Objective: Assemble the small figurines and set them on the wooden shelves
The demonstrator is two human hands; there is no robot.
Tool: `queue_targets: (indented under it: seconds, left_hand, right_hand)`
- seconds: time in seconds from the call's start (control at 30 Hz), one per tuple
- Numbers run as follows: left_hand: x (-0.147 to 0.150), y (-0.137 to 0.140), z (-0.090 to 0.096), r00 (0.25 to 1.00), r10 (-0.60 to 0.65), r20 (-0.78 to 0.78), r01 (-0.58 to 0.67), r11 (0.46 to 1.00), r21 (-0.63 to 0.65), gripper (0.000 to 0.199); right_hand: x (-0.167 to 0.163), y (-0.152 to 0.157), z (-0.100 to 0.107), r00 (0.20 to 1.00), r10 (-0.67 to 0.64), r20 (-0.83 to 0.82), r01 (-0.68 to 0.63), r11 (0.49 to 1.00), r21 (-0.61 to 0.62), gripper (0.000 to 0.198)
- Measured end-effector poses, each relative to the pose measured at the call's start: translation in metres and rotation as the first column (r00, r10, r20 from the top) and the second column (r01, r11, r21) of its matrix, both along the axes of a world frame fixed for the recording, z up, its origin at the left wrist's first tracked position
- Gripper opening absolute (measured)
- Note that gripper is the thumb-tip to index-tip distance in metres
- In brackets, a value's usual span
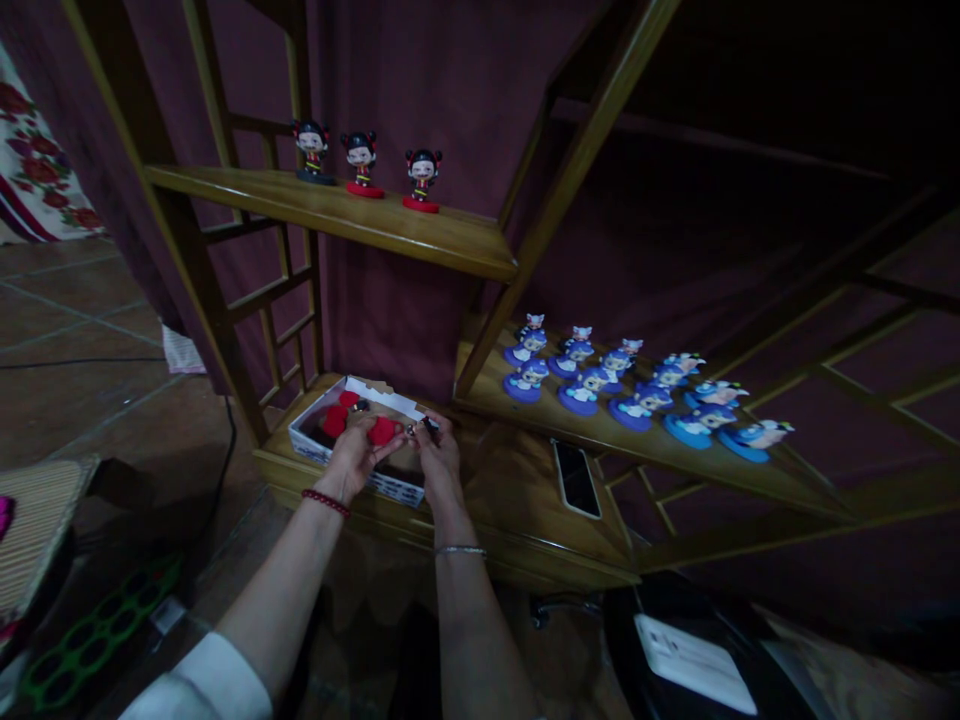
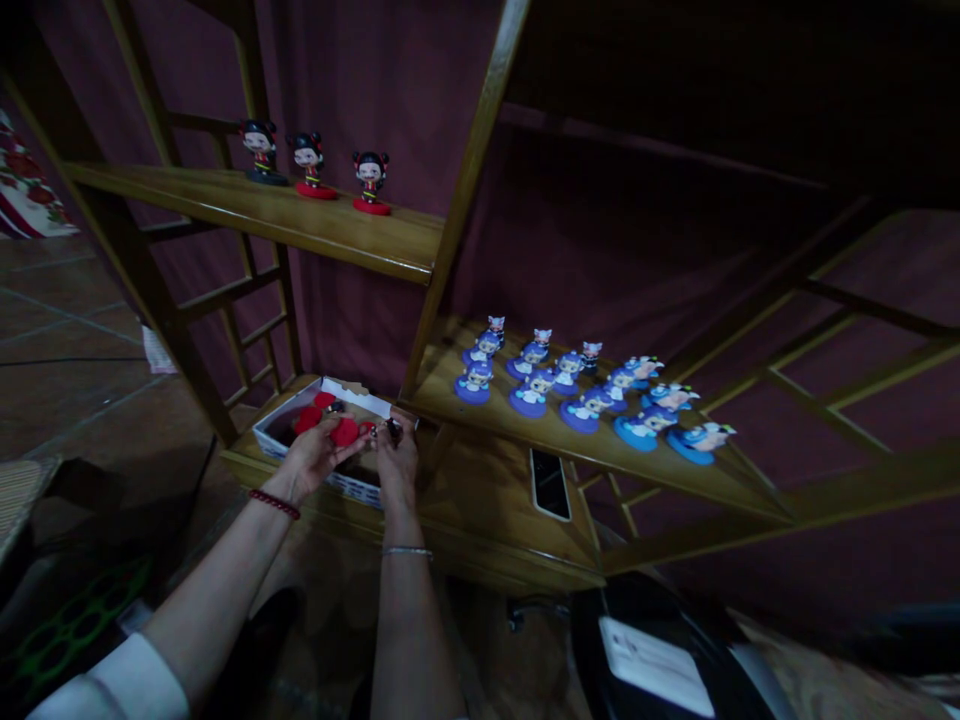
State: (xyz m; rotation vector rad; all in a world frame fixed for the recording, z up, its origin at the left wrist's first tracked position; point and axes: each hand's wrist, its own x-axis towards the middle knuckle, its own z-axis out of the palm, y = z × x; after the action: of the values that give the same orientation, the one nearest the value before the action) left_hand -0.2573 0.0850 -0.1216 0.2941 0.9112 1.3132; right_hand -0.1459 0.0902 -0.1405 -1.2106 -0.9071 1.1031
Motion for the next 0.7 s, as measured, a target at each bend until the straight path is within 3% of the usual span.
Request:
queue_targets:
  seconds: [0.2,0.47,0.7]
  left_hand:
    - [0.0031,0.0018,0.0025,0.999,0.02,0.036,-0.019,0.999,-0.027,0.018]
    - [0.0032,0.0041,0.001,0.99,-0.057,0.125,0.057,0.998,0.008,0.018]
    - [0.0021,0.0031,0.0021,0.976,-0.084,0.202,0.075,0.996,0.056,0.022]
  right_hand:
    - [0.0007,-0.0006,0.0007,0.994,-0.007,-0.109,0.006,1.0,-0.008,0.029]
    - [0.0063,-0.0026,0.0044,0.986,-0.03,-0.161,0.027,0.999,-0.023,0.036]
    - [0.0055,-0.002,0.0066,0.94,0.013,-0.341,-0.026,0.999,-0.034,0.035]
